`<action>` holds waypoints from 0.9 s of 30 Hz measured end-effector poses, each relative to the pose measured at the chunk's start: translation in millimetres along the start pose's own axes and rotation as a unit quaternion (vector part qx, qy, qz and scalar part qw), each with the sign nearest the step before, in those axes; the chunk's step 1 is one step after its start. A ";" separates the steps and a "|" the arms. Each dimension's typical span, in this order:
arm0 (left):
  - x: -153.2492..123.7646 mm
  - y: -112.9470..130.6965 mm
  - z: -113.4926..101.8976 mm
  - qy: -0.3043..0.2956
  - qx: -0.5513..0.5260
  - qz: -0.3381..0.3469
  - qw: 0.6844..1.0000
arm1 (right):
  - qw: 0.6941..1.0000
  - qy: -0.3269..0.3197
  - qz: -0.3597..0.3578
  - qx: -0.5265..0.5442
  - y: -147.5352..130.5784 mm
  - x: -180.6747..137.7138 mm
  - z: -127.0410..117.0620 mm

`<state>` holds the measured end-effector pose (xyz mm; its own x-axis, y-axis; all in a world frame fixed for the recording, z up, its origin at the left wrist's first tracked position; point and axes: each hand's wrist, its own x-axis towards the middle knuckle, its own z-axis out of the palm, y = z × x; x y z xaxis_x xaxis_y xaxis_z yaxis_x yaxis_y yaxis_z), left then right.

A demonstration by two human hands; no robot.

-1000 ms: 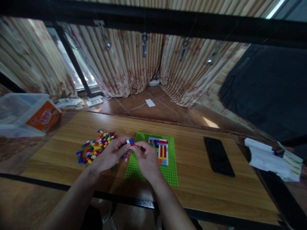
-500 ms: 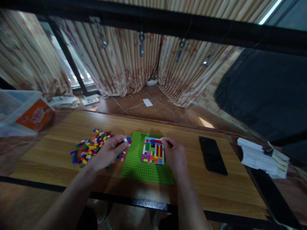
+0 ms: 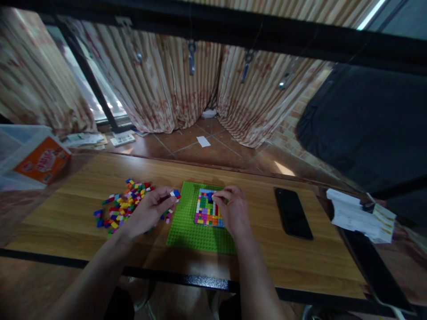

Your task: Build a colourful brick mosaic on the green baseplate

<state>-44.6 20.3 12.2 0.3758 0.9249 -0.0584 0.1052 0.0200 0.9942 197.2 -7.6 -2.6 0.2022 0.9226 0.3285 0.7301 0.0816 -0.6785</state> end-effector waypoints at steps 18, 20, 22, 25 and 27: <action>-1.7 -0.2 1.0 0.005 -0.008 -0.004 1.000 | 0.943 -0.070 0.209 0.247 9.4 12.8 11.8; -2.2 -0.4 1.4 0.002 -0.007 -0.005 1.000 | 0.942 -0.072 0.207 0.255 10.0 13.7 12.0; -2.7 0.1 2.1 0.000 -0.002 0.002 1.000 | 0.940 -0.075 0.206 0.260 10.8 14.3 12.3; -3.3 1.2 4.4 0.002 0.006 0.011 1.000 | 0.936 -0.080 0.211 0.269 11.8 13.3 13.1; -3.5 1.5 6.8 0.005 0.004 0.012 1.000 | 0.933 -0.075 0.214 0.279 12.3 11.5 13.0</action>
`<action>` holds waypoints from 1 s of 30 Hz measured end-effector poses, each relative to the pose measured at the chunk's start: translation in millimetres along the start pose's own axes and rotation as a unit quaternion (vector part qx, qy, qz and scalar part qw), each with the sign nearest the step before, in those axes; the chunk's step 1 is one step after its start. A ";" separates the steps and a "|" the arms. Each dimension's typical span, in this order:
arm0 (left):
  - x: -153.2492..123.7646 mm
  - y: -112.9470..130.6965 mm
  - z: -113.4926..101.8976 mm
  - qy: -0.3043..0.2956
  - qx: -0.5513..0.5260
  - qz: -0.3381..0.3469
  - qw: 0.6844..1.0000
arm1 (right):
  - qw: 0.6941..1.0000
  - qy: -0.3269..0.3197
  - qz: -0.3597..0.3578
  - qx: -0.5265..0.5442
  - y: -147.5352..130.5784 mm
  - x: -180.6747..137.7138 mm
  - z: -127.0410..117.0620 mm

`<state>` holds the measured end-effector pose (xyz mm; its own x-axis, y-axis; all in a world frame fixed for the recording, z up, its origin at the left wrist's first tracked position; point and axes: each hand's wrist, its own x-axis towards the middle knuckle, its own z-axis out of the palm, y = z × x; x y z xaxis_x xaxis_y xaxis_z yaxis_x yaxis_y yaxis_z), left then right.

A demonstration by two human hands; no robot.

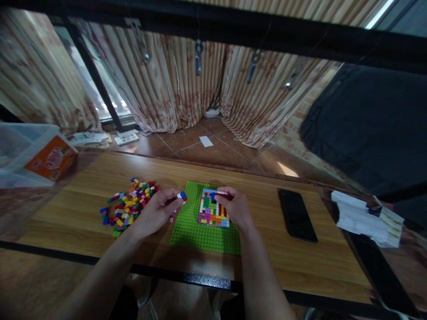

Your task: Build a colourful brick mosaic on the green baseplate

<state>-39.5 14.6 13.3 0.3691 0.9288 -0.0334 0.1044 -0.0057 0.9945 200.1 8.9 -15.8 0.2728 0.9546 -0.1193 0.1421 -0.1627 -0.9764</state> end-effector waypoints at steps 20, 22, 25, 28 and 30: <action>0.0 7.8 10.5 0.015 -0.040 0.015 0.999 | 0.975 -0.071 -0.182 -0.106 -44.7 -38.6 45.1; -0.3 8.3 12.3 0.021 -0.050 0.021 0.998 | 0.970 -0.084 -0.195 -0.118 -45.0 -41.1 51.3; -0.3 6.5 14.0 0.031 -0.062 0.035 0.997 | 0.966 -0.073 -0.208 -0.135 -46.5 -43.2 57.4; -0.1 2.4 13.5 0.041 -0.034 0.043 0.998 | 0.963 -0.059 -0.217 -0.150 -47.5 -44.5 60.2; 0.0 -1.2 12.7 0.050 -0.006 0.050 0.997 | 0.957 -0.055 -0.229 -0.169 -47.4 -45.8 62.0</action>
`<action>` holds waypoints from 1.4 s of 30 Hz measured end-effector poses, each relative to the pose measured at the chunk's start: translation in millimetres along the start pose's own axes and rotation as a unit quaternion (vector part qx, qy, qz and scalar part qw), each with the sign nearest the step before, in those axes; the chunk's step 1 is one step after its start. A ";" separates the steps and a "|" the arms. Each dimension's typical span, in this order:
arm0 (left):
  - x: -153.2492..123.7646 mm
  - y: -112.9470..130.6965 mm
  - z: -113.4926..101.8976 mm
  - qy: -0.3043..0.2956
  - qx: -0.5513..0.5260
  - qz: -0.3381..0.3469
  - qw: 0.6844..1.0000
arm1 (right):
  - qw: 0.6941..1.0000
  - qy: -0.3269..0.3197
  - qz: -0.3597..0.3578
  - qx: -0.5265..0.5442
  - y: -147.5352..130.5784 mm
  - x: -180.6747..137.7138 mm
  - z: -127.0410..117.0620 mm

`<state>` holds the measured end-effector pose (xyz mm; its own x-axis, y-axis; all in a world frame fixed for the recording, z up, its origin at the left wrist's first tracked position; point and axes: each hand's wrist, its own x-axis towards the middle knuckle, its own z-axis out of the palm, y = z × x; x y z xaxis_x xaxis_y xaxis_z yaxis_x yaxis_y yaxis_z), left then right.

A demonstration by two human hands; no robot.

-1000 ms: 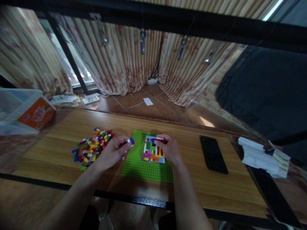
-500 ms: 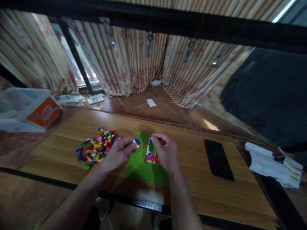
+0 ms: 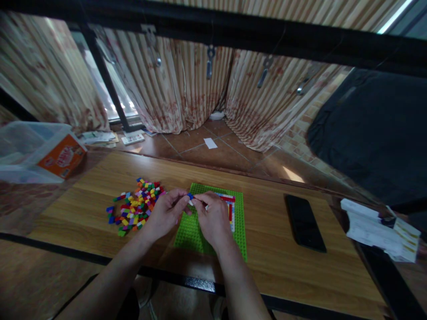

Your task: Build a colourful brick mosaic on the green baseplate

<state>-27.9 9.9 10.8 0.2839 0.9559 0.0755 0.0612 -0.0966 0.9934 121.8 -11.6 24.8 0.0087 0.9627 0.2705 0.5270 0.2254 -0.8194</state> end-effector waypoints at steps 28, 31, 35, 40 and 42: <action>2.4 2.2 2.0 0.045 0.042 -0.016 0.998 | 0.990 0.071 0.067 -0.102 62.1 -3.2 -69.8; 2.2 1.2 1.5 0.043 0.039 -0.016 0.998 | 0.988 0.074 0.059 -0.125 66.0 -1.0 -64.4; 1.7 0.7 0.7 0.039 0.038 -0.023 0.998 | 0.988 0.075 0.044 -0.127 67.5 0.6 -59.4; 1.5 -0.3 0.3 0.039 0.039 -0.020 0.998 | 0.989 0.081 0.034 -0.119 67.2 0.7 -55.8; 1.5 -0.2 0.2 0.039 0.044 -0.019 0.998 | 0.989 0.078 0.033 -0.121 67.3 1.1 -55.4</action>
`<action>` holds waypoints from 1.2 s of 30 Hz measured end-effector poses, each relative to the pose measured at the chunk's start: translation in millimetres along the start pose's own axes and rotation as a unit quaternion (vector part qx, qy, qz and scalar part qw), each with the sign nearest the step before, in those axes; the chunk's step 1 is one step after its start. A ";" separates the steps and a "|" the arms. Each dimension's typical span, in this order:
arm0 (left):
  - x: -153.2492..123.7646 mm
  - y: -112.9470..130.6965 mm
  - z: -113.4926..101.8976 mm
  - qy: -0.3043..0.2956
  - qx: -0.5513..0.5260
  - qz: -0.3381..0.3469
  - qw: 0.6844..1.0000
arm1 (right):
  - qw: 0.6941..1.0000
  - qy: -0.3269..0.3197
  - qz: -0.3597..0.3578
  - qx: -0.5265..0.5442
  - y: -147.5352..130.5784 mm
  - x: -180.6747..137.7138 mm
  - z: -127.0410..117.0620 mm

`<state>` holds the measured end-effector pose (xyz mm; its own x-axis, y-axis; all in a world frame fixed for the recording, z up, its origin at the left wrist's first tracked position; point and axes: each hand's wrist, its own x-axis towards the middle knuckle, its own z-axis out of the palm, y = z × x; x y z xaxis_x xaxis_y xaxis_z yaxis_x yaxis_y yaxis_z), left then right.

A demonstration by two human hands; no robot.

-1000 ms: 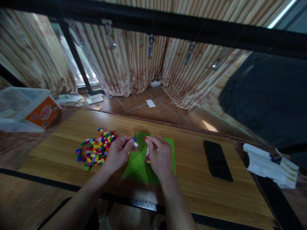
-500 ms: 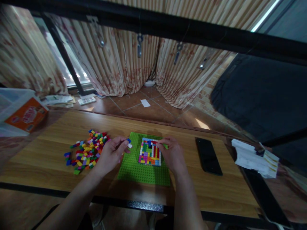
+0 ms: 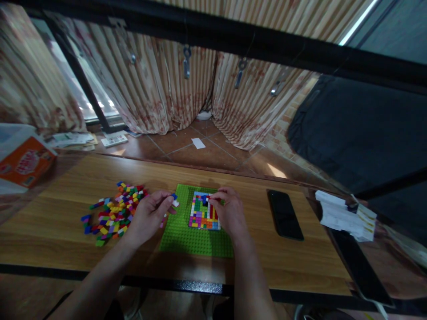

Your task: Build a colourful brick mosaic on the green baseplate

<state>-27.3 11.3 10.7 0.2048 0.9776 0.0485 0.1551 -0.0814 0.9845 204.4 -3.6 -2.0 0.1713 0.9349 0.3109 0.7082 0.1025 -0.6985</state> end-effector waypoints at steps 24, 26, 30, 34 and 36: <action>-2.2 2.3 -1.2 0.014 -0.010 -0.006 1.000 | 0.996 -0.045 0.008 0.083 6.5 -0.1 4.6; -2.0 2.4 -0.8 0.013 -0.011 -0.006 1.000 | 0.993 -0.039 0.025 0.110 6.0 1.3 5.7; -1.1 -0.5 0.6 0.007 -0.009 0.005 1.000 | 0.980 -0.076 0.088 0.159 1.2 4.3 5.3; -1.4 -4.4 1.8 -0.003 -0.004 0.016 1.000 | 0.970 -0.104 0.140 0.171 -1.1 6.3 3.4; -2.1 -4.9 2.4 -0.005 -0.002 0.020 1.000 | 0.968 -0.110 0.144 0.176 0.2 7.0 3.2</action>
<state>-26.2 9.2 5.4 0.2197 0.9717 0.0867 0.1427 -0.1199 0.9825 203.6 4.0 -2.1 0.1494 0.9877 -0.0470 0.3692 -0.0998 -0.9240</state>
